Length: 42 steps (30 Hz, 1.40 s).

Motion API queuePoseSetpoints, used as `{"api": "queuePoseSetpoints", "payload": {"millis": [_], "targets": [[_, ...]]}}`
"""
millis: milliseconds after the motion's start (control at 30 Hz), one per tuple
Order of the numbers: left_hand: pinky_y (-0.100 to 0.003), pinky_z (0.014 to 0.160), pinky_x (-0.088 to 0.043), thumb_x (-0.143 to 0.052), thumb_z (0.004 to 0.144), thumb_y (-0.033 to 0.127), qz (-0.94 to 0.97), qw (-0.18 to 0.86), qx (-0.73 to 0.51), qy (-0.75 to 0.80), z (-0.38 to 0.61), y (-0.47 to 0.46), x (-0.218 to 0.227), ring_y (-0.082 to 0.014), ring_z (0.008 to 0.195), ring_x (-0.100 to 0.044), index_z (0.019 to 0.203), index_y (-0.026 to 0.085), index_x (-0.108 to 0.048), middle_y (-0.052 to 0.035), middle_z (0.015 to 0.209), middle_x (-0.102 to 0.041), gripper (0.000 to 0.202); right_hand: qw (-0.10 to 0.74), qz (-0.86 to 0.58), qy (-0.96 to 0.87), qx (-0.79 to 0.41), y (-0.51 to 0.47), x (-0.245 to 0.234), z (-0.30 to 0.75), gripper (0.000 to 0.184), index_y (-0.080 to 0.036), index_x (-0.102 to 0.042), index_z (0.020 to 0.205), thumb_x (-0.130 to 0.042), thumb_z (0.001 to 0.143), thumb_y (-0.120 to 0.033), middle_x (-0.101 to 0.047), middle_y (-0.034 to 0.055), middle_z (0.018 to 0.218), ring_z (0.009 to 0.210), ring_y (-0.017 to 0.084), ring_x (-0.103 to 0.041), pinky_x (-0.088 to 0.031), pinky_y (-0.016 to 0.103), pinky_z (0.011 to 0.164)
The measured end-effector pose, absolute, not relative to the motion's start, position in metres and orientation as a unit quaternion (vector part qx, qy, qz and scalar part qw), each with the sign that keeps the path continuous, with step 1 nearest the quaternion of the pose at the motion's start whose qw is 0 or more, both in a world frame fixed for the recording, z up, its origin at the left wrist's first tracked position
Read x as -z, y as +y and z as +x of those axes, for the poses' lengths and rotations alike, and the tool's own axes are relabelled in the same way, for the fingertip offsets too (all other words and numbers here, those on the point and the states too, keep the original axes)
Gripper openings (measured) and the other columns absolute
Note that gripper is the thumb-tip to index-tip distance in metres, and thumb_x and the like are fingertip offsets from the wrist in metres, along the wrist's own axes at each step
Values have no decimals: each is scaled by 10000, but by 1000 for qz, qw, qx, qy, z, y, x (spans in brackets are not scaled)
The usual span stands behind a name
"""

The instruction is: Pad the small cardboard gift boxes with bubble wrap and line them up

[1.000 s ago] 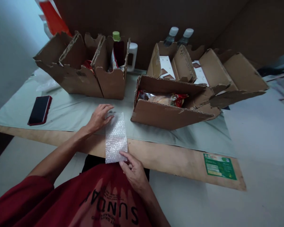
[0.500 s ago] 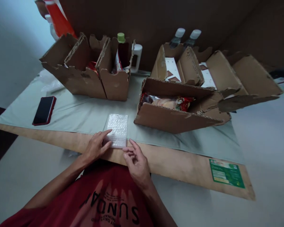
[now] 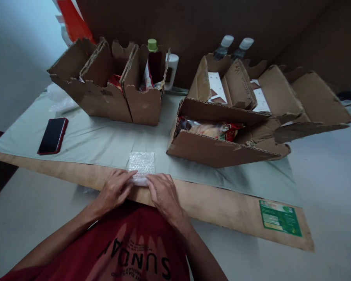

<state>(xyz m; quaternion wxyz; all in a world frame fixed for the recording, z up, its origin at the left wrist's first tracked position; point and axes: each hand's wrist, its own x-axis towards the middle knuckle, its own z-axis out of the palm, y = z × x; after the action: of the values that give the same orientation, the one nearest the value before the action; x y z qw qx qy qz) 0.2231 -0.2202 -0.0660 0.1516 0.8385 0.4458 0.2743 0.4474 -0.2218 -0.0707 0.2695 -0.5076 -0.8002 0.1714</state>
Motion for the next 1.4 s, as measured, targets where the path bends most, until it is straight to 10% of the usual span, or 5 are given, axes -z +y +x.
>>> {"api": "queuePoseSetpoints", "payload": {"millis": [333,500,833,1133,1400], "targets": [[-405,851,-483,-572,942,195,797,112,-218,552,227,-194,82,-265,955,-597,1314,197,-614,-101,1058,-664,375,241,-499,-832,-16,-224,67,443,329,-223,-632,1303,-611,975,-225,-546,165,1509,1388,341,-484,-407,513,1063],[-440,913,-515,-584,946,226,768,133,-291,555,226,-196,84,-273,1026,-619,1282,207,-629,-119,1141,-664,340,202,-458,-863,-65,-217,75,441,280,-232,-676,1239,-626,965,-203,-717,90,1282,1300,312,-558,-393,503,1074],[-372,863,-578,-778,783,446,326,667,-416,525,233,-232,56,-235,980,-707,1196,159,-632,-102,1092,-729,523,345,-545,-706,-291,-223,66,433,240,-250,-737,1122,-530,1022,-321,-772,68,1048,987,239,-693,-548,386,887],[-216,628,-443,-841,679,423,399,682,-350,504,255,-230,52,-122,658,-518,862,183,-627,29,736,-603,370,387,-530,-559,-507,-250,58,463,728,-206,-476,1500,-747,846,-375,-628,145,1414,1208,264,-658,-562,376,974],[-269,774,-539,-819,777,534,499,677,-404,360,293,-203,34,-186,836,-660,1052,206,-634,-43,913,-715,466,410,-597,-620,-302,-240,-32,552,220,-257,-735,1106,-682,930,-379,-774,21,999,877,190,-721,-576,283,781]]}}
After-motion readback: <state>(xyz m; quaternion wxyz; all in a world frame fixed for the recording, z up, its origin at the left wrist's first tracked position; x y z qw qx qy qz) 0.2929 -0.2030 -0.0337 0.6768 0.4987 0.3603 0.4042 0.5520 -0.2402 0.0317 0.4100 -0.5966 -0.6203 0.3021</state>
